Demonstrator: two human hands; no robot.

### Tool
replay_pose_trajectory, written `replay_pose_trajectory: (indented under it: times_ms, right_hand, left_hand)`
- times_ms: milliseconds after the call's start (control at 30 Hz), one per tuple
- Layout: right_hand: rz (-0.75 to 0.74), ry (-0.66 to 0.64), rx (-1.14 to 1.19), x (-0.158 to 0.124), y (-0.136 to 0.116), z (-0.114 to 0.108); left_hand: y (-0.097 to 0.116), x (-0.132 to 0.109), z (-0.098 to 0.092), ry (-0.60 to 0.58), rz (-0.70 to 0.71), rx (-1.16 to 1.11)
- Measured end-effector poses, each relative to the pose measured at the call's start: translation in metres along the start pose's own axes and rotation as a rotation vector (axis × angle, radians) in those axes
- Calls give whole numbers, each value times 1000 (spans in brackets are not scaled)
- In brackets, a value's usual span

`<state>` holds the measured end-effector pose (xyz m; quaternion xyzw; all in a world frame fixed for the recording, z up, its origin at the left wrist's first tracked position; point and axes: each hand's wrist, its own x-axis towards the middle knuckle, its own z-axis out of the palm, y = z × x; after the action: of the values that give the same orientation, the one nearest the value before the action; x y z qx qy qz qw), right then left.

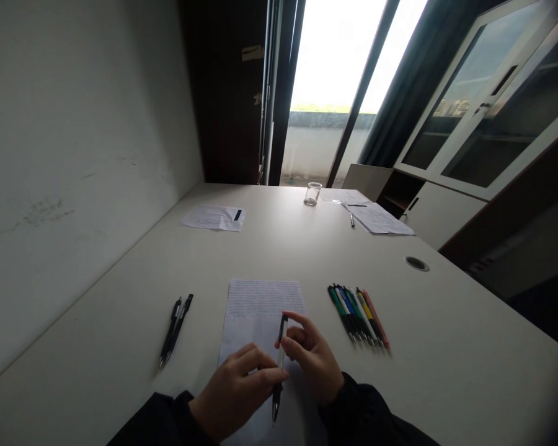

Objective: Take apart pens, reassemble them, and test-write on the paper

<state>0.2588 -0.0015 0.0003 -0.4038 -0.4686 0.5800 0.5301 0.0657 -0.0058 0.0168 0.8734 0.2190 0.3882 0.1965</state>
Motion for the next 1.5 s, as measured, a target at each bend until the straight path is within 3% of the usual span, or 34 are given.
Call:
replay_pose_trajectory:
  times_ms: [233,400,633,833,1200,1500]
  right_hand:
    - [-5,-75,46,-6,-2,7]
    - [-98,-82,-42,-9,-1,6]
    - [-152,-243,-439,-16,-15,8]
    - [-310,-142,-789,-22,-10,16]
    - [-464,-77,-997,-25,-11,20]
    - [-542,-131,-1167,-23,-12,13]
  left_hand:
    - [13,10,-18,113,112,210]
    - [2,7,-33,25,168,346]
    - [-13,1,-36,-87,12,506]
    - [-12,1,-33,-142,1,501]
    - [-7,4,-30,-170,-5,462]
    - [-5,0,-28,-252,-21,384]
